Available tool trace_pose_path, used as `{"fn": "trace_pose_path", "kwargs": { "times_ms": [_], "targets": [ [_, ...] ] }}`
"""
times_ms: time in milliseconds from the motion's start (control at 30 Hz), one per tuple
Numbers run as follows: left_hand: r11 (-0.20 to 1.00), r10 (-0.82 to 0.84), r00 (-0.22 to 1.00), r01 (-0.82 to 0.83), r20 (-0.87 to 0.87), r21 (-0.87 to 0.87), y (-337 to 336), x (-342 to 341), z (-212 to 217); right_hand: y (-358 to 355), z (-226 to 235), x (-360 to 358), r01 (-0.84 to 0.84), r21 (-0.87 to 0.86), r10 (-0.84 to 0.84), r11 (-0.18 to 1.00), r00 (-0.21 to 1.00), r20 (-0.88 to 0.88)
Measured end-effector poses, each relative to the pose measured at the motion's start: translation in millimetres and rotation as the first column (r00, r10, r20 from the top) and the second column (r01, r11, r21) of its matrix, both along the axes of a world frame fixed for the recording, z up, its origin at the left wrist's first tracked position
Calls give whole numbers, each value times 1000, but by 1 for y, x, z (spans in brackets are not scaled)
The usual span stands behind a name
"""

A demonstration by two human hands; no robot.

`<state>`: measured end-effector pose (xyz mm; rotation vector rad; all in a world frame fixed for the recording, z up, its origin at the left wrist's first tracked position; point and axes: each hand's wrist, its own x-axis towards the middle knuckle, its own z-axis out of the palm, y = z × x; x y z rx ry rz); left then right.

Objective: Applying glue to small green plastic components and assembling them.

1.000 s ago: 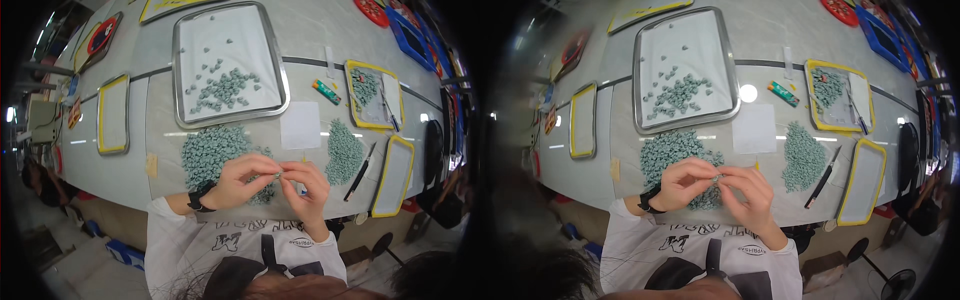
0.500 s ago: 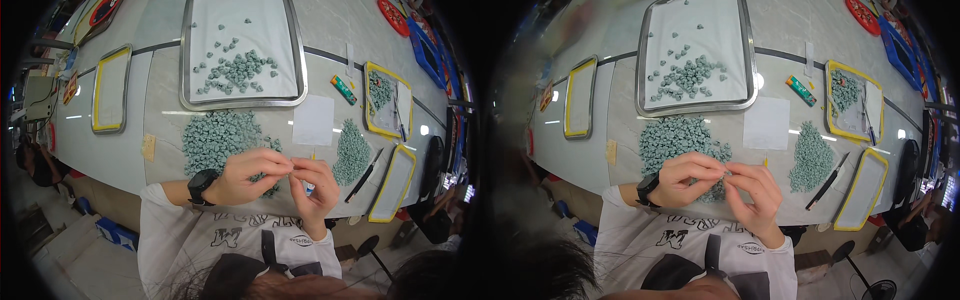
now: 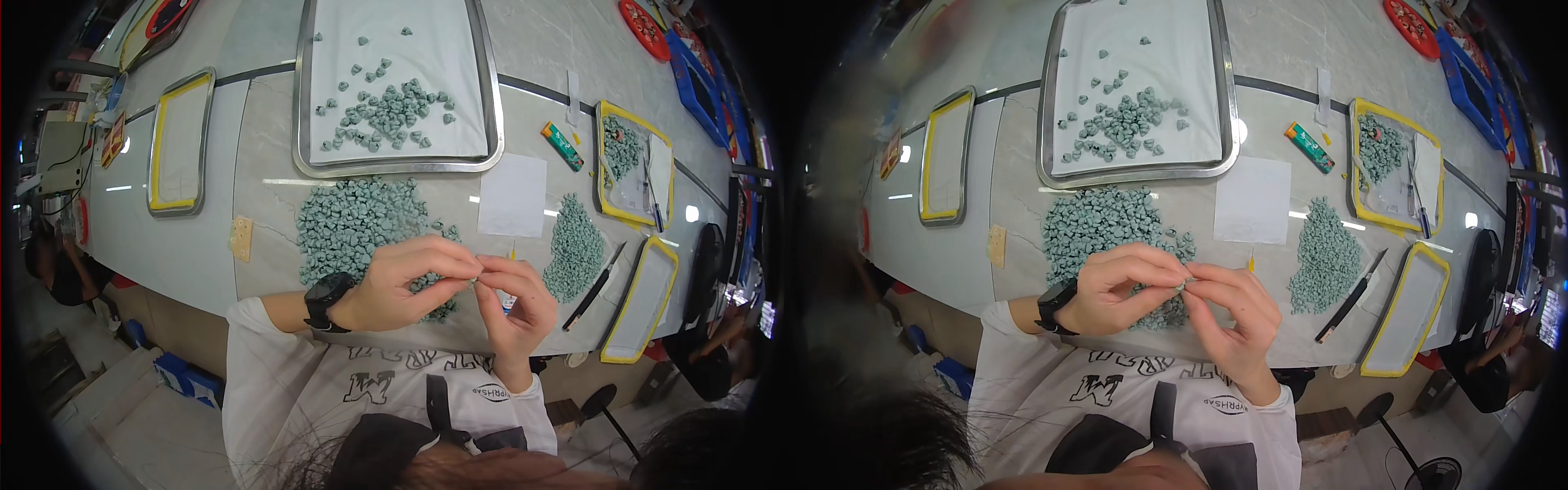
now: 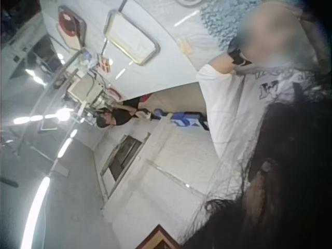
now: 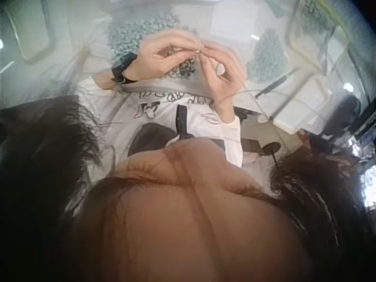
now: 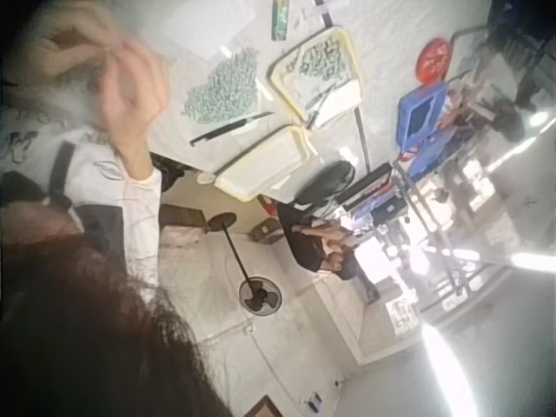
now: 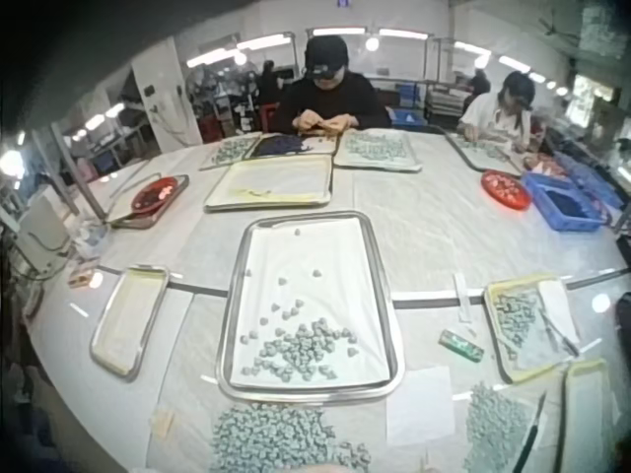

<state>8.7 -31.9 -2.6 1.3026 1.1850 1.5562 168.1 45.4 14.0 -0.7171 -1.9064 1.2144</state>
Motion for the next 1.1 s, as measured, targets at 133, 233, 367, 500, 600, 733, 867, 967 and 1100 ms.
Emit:
{"fn": "trace_pose_path", "kwargs": {
  "times_ms": [133, 233, 367, 500, 600, 733, 867, 967, 1100],
  "targets": [
    [1000, 5, 1000, -5, 4, 7, 0, 0, -1, 0, 0, -1, -14, -103, 12, 995, 1000, -14],
    [1000, 19, 1000, -19, -10, 3, 0, 1, -3, -1, -2, -4, -2, -120, -2, 993, 1000, -31],
    [999, 54, 998, -54, -14, 0, -1, 1, -5, 1, -5, -6, -12, -128, 10, 992, 1000, -15],
    [998, 55, 998, -55, -21, -6, 0, 1, -6, 0, -10, -5, -9, -62, 8, 998, 1000, -19],
    [998, 58, 998, -58, -12, -20, 0, 3, -9, -1, -10, -5, 4, -83, -4, 997, 1000, -9],
    [998, 31, 999, -29, 33, -64, 1, 0, -8, -1, -11, -5, 25, -53, -24, 998, 1000, 8],
    [919, -82, 743, 314, 665, -238, 11, -14, 2, 1, -6, -2, 23, 17, -23, 1000, 999, -27],
    [880, -102, 608, 424, 787, -213, 13, -18, 2, 3, -6, 3, 1, -30, -4, 1000, 997, -82],
    [863, -69, 589, 441, 805, -249, 13, -16, -2, 4, -14, 5, -15, -15, 14, 1000, 997, -77]
  ]
}}
